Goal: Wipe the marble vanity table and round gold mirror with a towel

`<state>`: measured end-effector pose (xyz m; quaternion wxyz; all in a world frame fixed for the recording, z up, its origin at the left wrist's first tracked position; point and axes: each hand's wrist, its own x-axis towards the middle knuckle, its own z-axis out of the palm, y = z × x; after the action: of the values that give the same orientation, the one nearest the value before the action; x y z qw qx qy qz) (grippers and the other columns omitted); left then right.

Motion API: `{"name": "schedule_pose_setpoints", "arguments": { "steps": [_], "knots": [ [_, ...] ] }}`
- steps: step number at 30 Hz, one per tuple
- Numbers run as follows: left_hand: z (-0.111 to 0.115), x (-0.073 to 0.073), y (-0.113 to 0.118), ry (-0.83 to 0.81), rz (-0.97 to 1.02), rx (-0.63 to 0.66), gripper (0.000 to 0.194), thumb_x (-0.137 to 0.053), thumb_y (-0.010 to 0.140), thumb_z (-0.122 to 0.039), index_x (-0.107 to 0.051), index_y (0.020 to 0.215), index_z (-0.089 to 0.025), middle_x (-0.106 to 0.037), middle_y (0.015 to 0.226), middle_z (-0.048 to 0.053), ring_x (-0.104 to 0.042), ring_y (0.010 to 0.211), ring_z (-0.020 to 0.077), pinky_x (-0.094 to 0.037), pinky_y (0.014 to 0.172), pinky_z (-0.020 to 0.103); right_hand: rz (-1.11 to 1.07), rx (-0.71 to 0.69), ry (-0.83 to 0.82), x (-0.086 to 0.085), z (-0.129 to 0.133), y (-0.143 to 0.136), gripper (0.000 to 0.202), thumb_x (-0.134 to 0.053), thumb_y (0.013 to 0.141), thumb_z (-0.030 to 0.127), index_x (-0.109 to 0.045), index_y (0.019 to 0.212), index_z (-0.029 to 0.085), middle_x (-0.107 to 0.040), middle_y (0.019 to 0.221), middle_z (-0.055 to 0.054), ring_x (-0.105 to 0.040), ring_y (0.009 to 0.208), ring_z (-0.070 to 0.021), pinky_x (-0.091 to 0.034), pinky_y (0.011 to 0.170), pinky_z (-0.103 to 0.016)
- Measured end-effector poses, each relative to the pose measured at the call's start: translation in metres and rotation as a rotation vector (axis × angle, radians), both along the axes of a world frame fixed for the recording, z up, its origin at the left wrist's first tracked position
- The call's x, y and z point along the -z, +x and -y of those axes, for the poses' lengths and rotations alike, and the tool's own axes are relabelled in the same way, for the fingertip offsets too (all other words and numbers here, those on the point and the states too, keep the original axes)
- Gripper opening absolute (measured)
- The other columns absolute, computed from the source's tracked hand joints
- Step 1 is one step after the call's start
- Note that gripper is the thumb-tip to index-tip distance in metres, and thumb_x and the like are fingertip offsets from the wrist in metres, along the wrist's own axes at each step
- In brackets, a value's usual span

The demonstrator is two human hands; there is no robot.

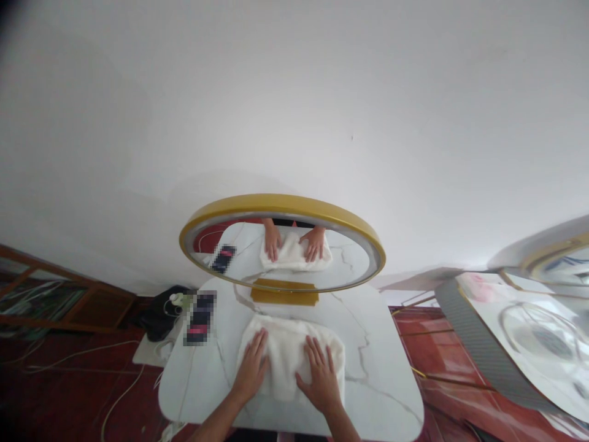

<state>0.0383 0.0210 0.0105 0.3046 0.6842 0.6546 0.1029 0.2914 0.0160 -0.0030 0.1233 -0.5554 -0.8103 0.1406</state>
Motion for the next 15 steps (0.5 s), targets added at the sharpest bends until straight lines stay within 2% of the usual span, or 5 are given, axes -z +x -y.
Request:
{"name": "schedule_pose_setpoints", "arguments": {
  "steps": [5, 8, 10, 12, 15],
  "knots": [
    [-0.043, -0.004, 0.001, -0.023, 0.024, -0.076, 0.065, -0.033, 0.083, -0.015, -0.02, 0.146, -0.016, -0.015, 0.154, 0.006, -0.009, 0.142, 0.021, -0.018, 0.113, 0.045, -0.022, 0.066, -0.066, -0.005, -0.044, -0.022, 0.063, -0.051, 0.081, 0.05, -0.039, 0.137, 0.023, -0.031, 0.148, -0.006, -0.024, 0.138, -0.0246, -0.009, 0.113, -0.05],
    [-0.054, -0.006, 0.006, -0.07, 0.129, -0.142, 0.066, -0.035, 0.082, -0.016, -0.02, 0.146, -0.012, -0.014, 0.154, 0.008, -0.005, 0.142, 0.0224, -0.013, 0.114, 0.046, -0.056, 0.108, -0.09, -0.006, -0.051, -0.032, 0.063, -0.051, 0.081, 0.049, -0.038, 0.137, 0.023, -0.032, 0.148, -0.006, -0.024, 0.138, -0.0254, -0.01, 0.113, -0.052],
    [-0.054, -0.006, 0.015, -0.107, 0.22, -0.182, 0.065, -0.037, 0.082, -0.019, -0.021, 0.145, -0.013, -0.014, 0.154, 0.007, -0.006, 0.142, 0.0208, -0.012, 0.115, 0.042, -0.097, 0.141, -0.105, -0.004, -0.048, -0.038, 0.066, -0.049, 0.082, 0.052, -0.033, 0.14, 0.025, -0.032, 0.148, -0.007, -0.023, 0.138, -0.0261, -0.011, 0.112, -0.054],
    [-0.049, -0.004, 0.03, -0.159, 0.403, -0.221, 0.062, -0.037, 0.084, -0.025, -0.026, 0.144, -0.015, -0.02, 0.153, 0.005, -0.012, 0.142, 0.0188, -0.014, 0.115, 0.037, -0.145, 0.17, -0.138, 0.0, -0.044, -0.043, 0.071, -0.046, 0.083, 0.055, -0.025, 0.144, 0.025, -0.031, 0.148, -0.007, -0.022, 0.138, -0.0263, -0.012, 0.112, -0.055],
    [-0.037, -0.001, 0.06, -0.326, 0.881, -0.336, 0.058, -0.035, 0.086, -0.042, -0.042, 0.136, -0.015, -0.041, 0.144, 0.007, -0.029, 0.137, 0.0221, -0.022, 0.113, 0.037, -0.232, 0.235, -0.216, 0.008, -0.04, -0.047, 0.075, -0.046, 0.083, 0.055, -0.019, 0.146, 0.024, -0.035, 0.146, -0.008, -0.025, 0.137, -0.0271, -0.016, 0.111, -0.054]
  ]
}}
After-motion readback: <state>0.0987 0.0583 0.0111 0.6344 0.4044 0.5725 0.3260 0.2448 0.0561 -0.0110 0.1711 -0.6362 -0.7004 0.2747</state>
